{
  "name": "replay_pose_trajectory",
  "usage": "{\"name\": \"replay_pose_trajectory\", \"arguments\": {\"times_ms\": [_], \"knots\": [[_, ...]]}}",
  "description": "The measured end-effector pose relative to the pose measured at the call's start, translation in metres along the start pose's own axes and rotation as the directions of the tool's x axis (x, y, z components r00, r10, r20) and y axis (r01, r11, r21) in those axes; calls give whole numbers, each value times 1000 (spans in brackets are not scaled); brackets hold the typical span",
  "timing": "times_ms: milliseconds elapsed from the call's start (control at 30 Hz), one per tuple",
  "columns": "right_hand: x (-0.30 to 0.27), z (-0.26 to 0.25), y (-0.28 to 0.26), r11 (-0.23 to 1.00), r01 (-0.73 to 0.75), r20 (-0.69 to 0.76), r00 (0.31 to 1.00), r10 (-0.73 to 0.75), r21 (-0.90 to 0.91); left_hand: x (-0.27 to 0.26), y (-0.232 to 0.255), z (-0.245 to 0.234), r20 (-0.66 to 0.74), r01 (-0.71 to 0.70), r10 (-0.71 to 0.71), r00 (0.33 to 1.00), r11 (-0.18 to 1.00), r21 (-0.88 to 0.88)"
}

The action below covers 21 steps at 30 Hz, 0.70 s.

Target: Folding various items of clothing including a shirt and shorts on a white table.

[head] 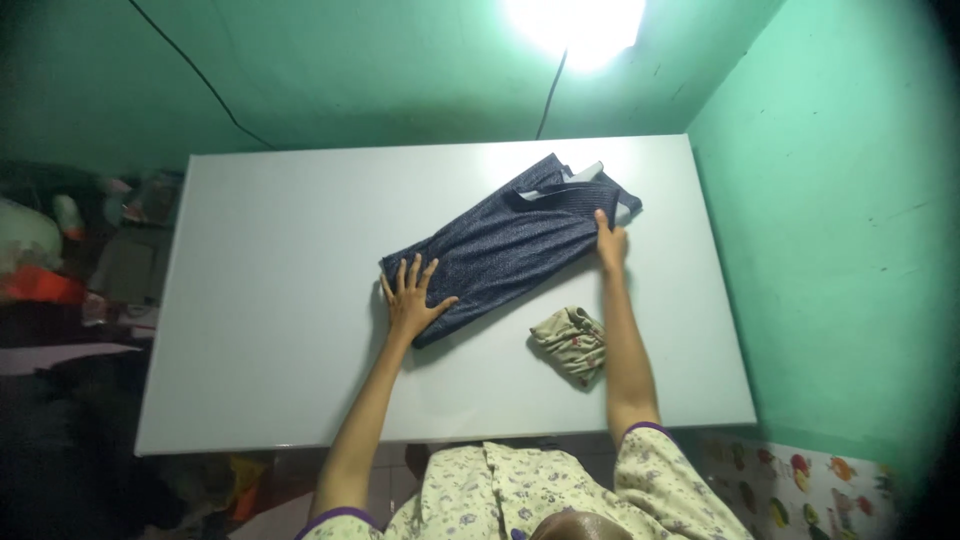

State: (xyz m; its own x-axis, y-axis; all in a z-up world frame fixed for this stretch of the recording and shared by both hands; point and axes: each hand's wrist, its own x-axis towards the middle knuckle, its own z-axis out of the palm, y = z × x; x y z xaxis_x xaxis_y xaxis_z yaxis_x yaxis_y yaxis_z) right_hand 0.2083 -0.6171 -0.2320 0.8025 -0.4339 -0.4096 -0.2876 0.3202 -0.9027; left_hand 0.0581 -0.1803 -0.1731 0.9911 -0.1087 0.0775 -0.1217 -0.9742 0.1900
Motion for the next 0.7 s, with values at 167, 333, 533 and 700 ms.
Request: {"name": "replay_pose_trajectory", "arguments": {"times_ms": [167,333,533,700], "knots": [[9,6,-55,700,417,45,874,-484,-579,50,8,23,34,116,-111,993,973,-198],[33,9,-54,517,323,19,861,-508,-793,85,61,21,3,27,-27,1000,992,-122],[12,8,-43,527,204,-176,793,-582,-825,117,88,37,151,-89,104,983,991,-101],[-38,-5,5,631,135,-244,844,-477,-764,191,84,93,124,-51,83,989,970,-237]]}}
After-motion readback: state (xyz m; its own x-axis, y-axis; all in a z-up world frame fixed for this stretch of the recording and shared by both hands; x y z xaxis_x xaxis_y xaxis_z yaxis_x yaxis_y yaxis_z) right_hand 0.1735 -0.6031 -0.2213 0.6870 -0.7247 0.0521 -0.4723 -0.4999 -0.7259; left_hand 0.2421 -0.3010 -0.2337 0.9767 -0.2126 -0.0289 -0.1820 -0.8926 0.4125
